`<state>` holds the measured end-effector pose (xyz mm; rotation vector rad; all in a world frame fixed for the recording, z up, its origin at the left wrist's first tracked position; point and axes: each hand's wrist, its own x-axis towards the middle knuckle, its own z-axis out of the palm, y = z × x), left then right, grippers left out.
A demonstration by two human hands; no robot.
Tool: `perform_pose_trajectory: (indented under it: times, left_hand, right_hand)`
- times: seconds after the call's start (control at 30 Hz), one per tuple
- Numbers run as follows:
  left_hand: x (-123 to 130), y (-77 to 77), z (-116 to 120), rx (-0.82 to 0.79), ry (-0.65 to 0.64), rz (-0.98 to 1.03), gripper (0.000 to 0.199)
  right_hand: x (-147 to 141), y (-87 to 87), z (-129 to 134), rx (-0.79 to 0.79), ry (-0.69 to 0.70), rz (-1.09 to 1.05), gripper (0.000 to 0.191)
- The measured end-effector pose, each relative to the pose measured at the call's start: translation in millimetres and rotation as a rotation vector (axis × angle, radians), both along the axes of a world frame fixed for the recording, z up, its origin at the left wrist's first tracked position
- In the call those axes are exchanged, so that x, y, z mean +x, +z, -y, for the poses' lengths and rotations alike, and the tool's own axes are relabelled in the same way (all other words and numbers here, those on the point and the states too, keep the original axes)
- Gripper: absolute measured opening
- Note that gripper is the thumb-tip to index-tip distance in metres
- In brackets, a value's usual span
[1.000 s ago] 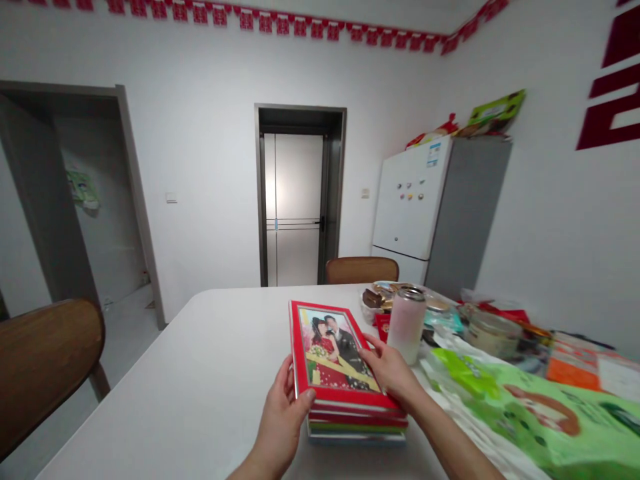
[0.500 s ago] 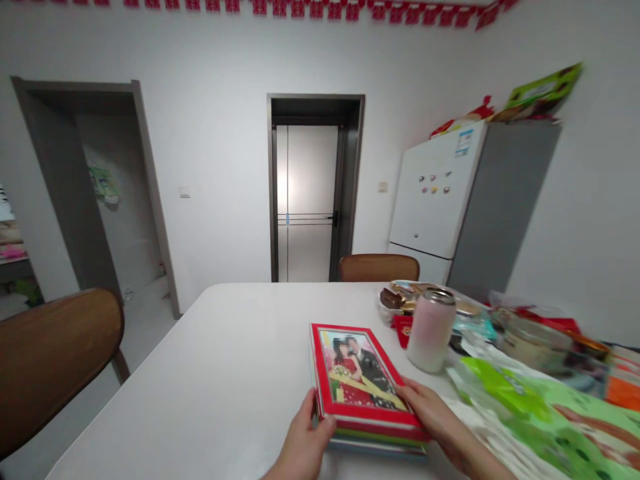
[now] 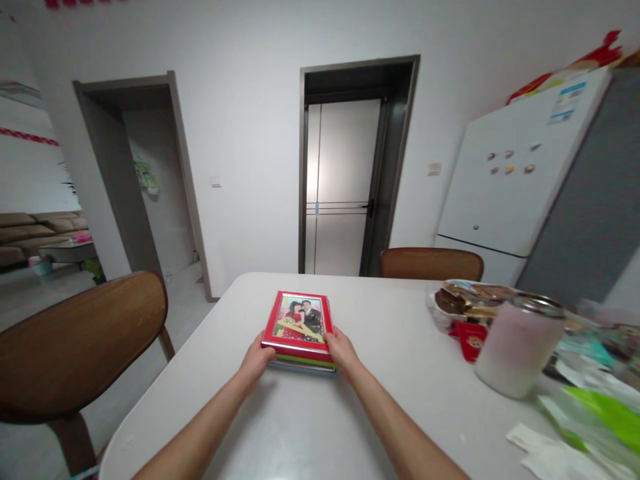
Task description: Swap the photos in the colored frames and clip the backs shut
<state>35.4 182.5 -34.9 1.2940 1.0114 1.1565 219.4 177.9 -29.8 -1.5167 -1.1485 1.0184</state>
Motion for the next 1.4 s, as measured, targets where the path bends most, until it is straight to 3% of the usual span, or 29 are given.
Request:
perform_pose_trajectory:
  times: [0.13, 0.23, 0.3, 0.4, 0.43, 0.5, 0.53, 0.57, 0.67, 0.83, 0.9, 0.97, 1.0, 1.1, 1.3, 1.4]
  left_hand:
    - [-12.2, -2.6, -10.2, -0.01, 0.075, 0.009, 0.025]
    - [-18.6, 0.9, -9.4, -0.015, 0.162, 0.042, 0.026]
    - [-21.9, 11.6, -4.7, -0.002, 0.239, 0.078, 0.026]
    - [-18.7, 44.3, 13.4, 0.057, 0.298, 0.155, 0.034]
    - [-14.6, 58.5, 22.9, 0.085, 0.284, 0.185, 0.039]
    - [-3.4, 87.7, 45.9, 0.136, 0.208, 0.242, 0.048]
    - [2.6, 100.7, 57.9, 0.171, 0.14, 0.285, 0.053]
    - [8.0, 111.7, 69.3, 0.229, -0.024, 0.405, 0.061]
    - [17.2, 127.7, 94.1, 0.274, -0.254, 0.603, 0.072]
    - [17.5, 118.1, 102.1, 0.2, -0.254, 0.644, 0.07]
    - [17.6, 114.3, 99.6, 0.118, -0.218, 0.664, 0.061]
    - [17.5, 112.4, 96.1, 0.014, -0.202, 0.67, 0.036]
    - [17.0, 111.6, 94.3, -0.038, -0.211, 0.661, 0.031]
    - [14.0, 108.4, 90.0, -0.166, -0.274, 0.599, 0.057]
    - [8.5, 103.7, 89.1, -0.302, -0.291, 0.529, 0.065]
    - [7.3, 98.2, 85.2, -0.333, -0.24, 0.516, 0.064]
  right_hand:
    - [-9.4, 1.8, -19.9, 0.034, -0.012, 0.061, 0.041]
    - [-5.7, 10.6, -20.3, 0.08, -0.105, 0.096, 0.048]
    - [-7.1, 21.8, -12.6, 0.134, -0.176, 0.104, 0.059]
    - [-25.5, 48.4, 14.2, 0.257, -0.173, 0.065, 0.072]
    - [-35.3, 59.6, 26.6, 0.313, -0.129, 0.03, 0.071]
    - [-55.5, 83.1, 53.5, 0.514, 0.088, -0.275, 0.072]
    - [-64.1, 94.0, 66.5, 0.561, 0.183, -0.394, 0.072]
    - [-70.9, 103.5, 78.2, 0.582, 0.244, -0.485, 0.071]
    - [-79.6, 118.5, 102.0, 0.592, 0.312, -0.652, 0.071]
    - [-76.8, 109.3, 109.0, 0.56, 0.305, -0.722, 0.068]
    - [-76.2, 103.8, 106.2, 0.521, 0.271, -0.78, 0.052]
    - [-76.2, 99.7, 102.4, 0.455, 0.237, -0.828, 0.024]
    - [-76.3, 98.1, 100.6, 0.415, 0.231, -0.832, 0.021]
    - [-76.9, 94.9, 96.9, 0.3, 0.25, -0.786, 0.05]
    - [-80.2, 90.1, 95.7, 0.179, 0.276, -0.571, 0.057]
    - [-80.9, 79.4, 85.0, 0.236, 0.209, -0.132, 0.056]
